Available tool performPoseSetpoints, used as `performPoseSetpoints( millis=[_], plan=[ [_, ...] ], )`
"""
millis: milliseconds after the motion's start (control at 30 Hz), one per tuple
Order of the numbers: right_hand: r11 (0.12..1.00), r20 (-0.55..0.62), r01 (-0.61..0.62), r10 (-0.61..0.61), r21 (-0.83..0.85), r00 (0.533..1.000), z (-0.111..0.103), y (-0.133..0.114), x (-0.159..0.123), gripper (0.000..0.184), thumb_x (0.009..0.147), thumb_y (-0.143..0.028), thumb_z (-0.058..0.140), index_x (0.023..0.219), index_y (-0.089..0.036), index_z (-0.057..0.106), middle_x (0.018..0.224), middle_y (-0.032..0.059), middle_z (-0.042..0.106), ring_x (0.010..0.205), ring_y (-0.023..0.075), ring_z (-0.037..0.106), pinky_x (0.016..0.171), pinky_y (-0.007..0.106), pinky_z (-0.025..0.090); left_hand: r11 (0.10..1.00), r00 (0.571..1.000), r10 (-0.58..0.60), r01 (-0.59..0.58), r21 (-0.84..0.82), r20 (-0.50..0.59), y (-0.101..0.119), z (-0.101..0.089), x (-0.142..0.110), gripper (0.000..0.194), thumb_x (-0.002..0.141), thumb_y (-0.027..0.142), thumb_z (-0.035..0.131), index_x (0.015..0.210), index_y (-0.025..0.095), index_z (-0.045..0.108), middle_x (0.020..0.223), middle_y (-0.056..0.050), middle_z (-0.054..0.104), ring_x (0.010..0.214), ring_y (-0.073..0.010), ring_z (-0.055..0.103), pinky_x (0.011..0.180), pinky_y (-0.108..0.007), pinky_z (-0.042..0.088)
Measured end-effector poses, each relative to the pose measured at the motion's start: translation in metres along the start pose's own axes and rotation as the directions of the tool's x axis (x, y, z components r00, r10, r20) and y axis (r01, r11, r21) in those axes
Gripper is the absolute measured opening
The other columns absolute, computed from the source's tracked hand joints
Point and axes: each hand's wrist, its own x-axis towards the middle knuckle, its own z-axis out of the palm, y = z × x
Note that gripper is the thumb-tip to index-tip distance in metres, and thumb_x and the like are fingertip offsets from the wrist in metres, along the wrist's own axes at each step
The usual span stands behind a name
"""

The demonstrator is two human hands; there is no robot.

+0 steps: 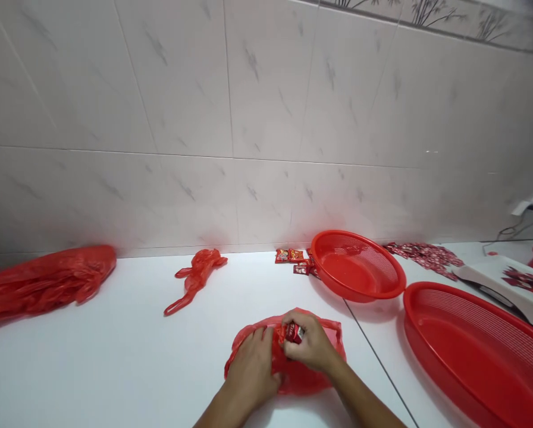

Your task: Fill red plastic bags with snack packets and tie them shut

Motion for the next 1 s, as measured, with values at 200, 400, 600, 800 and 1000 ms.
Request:
performPoseSetpoints(
  millis=[200, 400, 600, 800, 1000],
  plan=[
    [0.997, -0.11, 0.071, -0.07, 0.005, 0.992, 0.004, 0.049, 0.013, 0.017, 0.068, -0.017, 0.058, 0.084, -0.023, 0.062, 0.075, -0.002, 0.065, 0.067, 0.0173, 0.058, 0.062, 0.028, 0.05, 0.976, 0.986, 0.03, -0.064, -0.207, -0.162, -0.029, 0.01, 0.016, 0.064, 0.085, 0.027, 0.067, 0.148, 0.019, 0.054, 0.151, -0.015, 0.06, 0.142, -0.0325, 0.055, 0.118, -0.05, 0.048],
    [0.989, -0.062, 0.118, -0.123, -0.084, 0.99, 0.0, 0.076, 0.011, 0.033, 0.062, -0.014, 0.058, 0.09, -0.026, 0.072, 0.083, -0.0011, 0.075, 0.072, 0.0211, 0.069, 0.067, 0.03, 0.057, 0.949, 0.854, 0.111, -0.242, -0.2, -0.508, -0.054, 0.036, 0.017, 0.025, 0.099, 0.027, 0.057, 0.12, 0.023, 0.069, 0.121, -0.01, 0.076, 0.115, -0.0265, 0.072, 0.099, -0.042, 0.061],
    [0.988, -0.122, 0.071, -0.088, -0.136, 0.989, 0.007, 0.082, 0.006, 0.047, 0.067, -0.013, 0.062, 0.107, -0.028, 0.079, 0.102, 0.0015, 0.082, 0.087, 0.0247, 0.077, 0.081, 0.034, 0.064, 0.911, 0.712, 0.276, -0.408, -0.061, -0.645, -0.048, 0.038, 0.014, 0.028, 0.096, 0.013, 0.057, 0.12, 0.023, 0.068, 0.109, -0.008, 0.077, 0.104, -0.0244, 0.075, 0.091, -0.04, 0.064],
    [0.994, -0.179, 0.051, -0.069, -0.101, 0.981, 0.005, 0.084, 0.004, 0.036, 0.079, -0.021, 0.073, 0.113, -0.03, 0.081, 0.11, 0.0038, 0.08, 0.097, 0.0269, 0.077, 0.084, 0.037, 0.065, 0.861, 0.624, 0.364, -0.508, -0.005, -0.692, -0.036, 0.033, 0.009, 0.034, 0.091, 0.003, 0.06, 0.119, 0.022, 0.066, 0.104, -0.007, 0.077, 0.1, -0.0232, 0.074, 0.09, -0.039, 0.063],
    [0.991, -0.163, -0.018, -0.004, -0.132, 0.987, 0.003, 0.081, 0.003, 0.054, 0.084, -0.04, 0.081, 0.136, -0.032, 0.073, 0.093, 0.0029, 0.077, 0.077, 0.0235, 0.073, 0.072, 0.037, 0.064, 0.856, 0.574, 0.374, -0.515, 0.034, -0.728, -0.036, 0.032, 0.006, 0.037, 0.09, 0.0, 0.06, 0.119, 0.022, 0.066, 0.102, -0.007, 0.075, 0.101, -0.0244, 0.072, 0.091, -0.042, 0.062]
  ],
)
